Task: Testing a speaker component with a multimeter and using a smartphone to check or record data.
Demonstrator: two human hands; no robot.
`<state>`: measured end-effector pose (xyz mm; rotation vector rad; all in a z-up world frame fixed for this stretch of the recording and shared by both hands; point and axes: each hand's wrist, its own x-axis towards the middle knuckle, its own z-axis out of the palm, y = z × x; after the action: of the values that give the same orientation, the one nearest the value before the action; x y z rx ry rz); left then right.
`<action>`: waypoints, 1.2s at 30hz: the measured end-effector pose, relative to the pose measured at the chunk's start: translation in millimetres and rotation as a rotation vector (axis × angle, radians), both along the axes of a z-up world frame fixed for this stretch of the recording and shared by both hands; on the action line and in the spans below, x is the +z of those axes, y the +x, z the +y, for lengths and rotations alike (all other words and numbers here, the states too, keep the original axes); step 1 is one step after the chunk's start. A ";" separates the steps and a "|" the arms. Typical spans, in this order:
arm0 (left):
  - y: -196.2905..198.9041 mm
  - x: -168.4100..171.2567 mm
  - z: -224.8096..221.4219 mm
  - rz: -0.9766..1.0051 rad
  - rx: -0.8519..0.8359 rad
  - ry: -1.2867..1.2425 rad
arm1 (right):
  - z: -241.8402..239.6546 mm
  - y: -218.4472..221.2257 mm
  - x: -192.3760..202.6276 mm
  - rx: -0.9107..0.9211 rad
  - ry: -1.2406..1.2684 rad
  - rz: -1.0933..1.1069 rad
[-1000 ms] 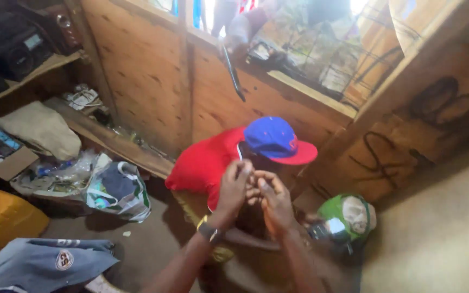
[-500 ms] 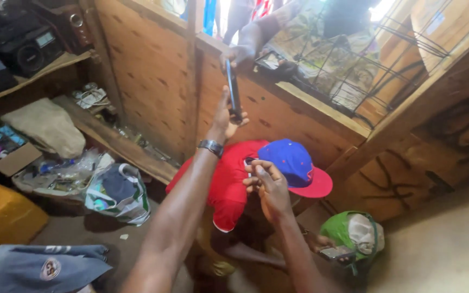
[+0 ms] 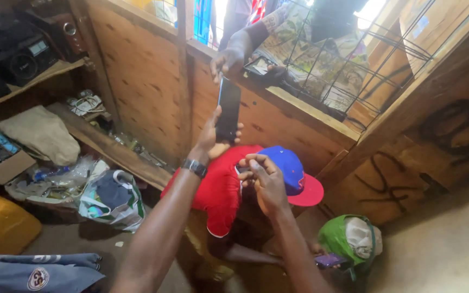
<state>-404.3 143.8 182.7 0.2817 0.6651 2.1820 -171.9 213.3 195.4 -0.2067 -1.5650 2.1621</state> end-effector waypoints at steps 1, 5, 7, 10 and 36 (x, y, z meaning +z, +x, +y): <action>15.5 7.2 -9.6 -0.005 -0.044 0.055 | 3.4 -1.8 -0.1 -0.011 0.000 0.003; 87.1 11.6 -42.1 -0.071 -0.232 0.235 | 15.2 10.3 6.9 -0.085 0.004 -0.012; 114.3 -6.1 -46.4 -0.112 -0.311 0.290 | 31.5 15.2 1.7 -0.189 0.100 0.036; 172.1 -2.3 -73.8 -0.137 -0.399 0.303 | 35.7 41.4 17.8 -0.260 0.246 -0.029; 454.3 -37.8 -28.5 0.419 -1.198 0.713 | -141.1 422.8 52.6 -0.846 1.197 0.104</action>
<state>50.1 115.3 144.9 1.1778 -0.1514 1.0890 250.9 72.2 248.0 -0.2666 -1.9267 0.4442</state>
